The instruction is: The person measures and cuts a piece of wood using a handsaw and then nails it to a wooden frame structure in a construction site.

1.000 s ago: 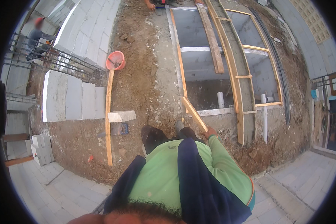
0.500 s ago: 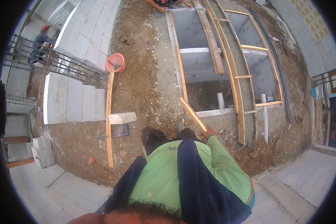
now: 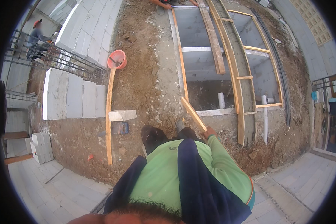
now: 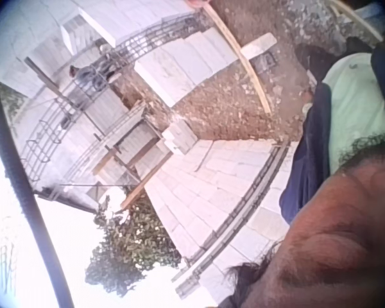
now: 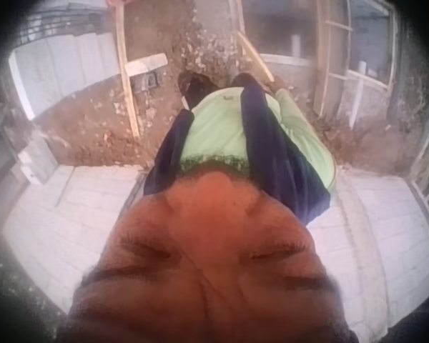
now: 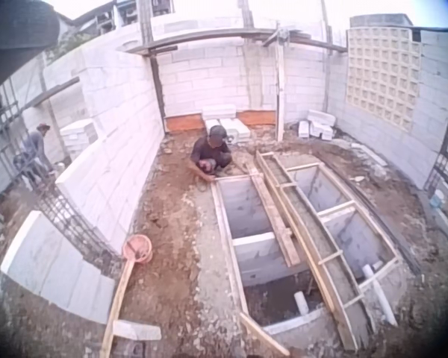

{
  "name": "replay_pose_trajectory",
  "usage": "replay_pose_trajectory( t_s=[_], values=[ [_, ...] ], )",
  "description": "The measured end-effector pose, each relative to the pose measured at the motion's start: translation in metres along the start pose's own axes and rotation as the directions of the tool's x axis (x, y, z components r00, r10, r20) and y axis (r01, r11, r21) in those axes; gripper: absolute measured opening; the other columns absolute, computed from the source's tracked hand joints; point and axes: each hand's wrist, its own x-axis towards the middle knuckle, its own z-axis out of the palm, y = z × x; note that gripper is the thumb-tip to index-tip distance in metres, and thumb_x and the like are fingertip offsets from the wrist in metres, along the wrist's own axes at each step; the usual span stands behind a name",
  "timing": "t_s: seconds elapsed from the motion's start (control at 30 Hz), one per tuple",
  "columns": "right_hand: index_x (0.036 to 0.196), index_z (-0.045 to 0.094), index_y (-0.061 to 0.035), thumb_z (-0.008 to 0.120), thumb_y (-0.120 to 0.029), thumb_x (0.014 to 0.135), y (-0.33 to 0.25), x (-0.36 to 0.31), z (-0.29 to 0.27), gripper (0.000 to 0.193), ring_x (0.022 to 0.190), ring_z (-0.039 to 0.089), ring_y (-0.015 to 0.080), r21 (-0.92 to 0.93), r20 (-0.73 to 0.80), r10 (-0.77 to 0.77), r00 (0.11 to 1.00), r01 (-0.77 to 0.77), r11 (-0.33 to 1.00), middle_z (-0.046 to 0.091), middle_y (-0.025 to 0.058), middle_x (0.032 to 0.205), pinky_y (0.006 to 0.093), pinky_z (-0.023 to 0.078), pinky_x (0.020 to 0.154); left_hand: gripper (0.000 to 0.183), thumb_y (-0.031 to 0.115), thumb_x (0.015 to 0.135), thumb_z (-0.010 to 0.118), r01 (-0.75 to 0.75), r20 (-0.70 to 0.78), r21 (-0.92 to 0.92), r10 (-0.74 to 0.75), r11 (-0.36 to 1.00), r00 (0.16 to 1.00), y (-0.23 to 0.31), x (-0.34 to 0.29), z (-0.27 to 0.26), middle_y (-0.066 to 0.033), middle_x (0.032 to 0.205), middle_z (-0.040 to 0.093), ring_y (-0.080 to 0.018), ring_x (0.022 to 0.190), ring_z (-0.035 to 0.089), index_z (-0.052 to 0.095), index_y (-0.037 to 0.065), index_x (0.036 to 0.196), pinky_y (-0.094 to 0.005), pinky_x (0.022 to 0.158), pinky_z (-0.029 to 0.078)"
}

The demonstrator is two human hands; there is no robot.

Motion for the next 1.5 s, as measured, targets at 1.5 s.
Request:
replay_pose_trajectory(
  t_s=[1.5],
  values=[
    [0.127, 0.061, 0.0005, 0.080, -0.035, 0.078, -0.005, -0.007, -0.017, 0.063, 0.112, 0.066, 0.0428, 0.058, -0.030, 0.043, 0.999, -0.041, 0.997, 0.068, 0.0289, 0.119, 0.0468, 0.051, 0.096, 0.026, 0.021, 0.092, 0.072, -0.037, 0.054, -0.103, 0.043, 0.994, 0.998, 0.027, 0.008, 0.012, -0.0113, 0.081, 0.067, -0.0215, 0.071, 0.062, 0.064, -0.003, 0.096, -0.0386, 0.064, 0.049]
  ],
)
